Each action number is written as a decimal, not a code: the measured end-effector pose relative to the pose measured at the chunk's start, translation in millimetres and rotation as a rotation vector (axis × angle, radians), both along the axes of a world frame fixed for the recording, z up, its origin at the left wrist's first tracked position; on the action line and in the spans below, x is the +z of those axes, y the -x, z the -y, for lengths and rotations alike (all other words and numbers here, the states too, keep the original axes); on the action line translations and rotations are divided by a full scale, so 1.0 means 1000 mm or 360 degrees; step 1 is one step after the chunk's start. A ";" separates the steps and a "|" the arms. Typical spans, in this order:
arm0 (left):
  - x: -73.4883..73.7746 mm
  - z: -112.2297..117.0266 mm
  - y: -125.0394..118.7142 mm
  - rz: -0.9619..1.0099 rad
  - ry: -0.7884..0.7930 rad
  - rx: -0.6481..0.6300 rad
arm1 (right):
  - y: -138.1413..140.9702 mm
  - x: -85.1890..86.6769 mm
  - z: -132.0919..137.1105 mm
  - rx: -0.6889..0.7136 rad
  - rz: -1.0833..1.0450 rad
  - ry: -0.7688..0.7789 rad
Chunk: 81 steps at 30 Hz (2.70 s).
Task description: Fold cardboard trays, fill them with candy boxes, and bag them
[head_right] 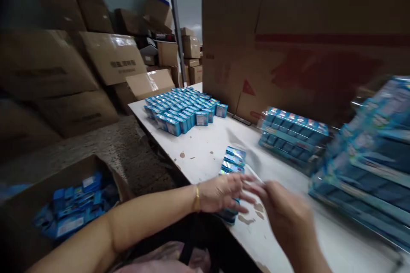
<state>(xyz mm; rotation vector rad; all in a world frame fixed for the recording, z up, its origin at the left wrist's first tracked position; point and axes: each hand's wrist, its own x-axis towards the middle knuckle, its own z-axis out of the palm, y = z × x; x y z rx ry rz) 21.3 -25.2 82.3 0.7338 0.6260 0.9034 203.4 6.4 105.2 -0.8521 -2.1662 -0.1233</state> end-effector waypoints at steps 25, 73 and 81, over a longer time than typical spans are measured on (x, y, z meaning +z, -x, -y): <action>-0.028 -0.021 0.091 -0.0535 0.0055 0.0738 | 0.097 -0.050 -0.015 0.0009 0.0450 0.0159; -0.043 -0.172 0.094 -0.0574 -0.0129 0.1183 | 0.114 -0.080 -0.186 -0.0413 -0.1791 0.1705; -0.102 -0.191 0.101 -0.0650 -0.0072 0.1124 | 0.111 -0.117 -0.202 -0.0387 -0.1773 0.2010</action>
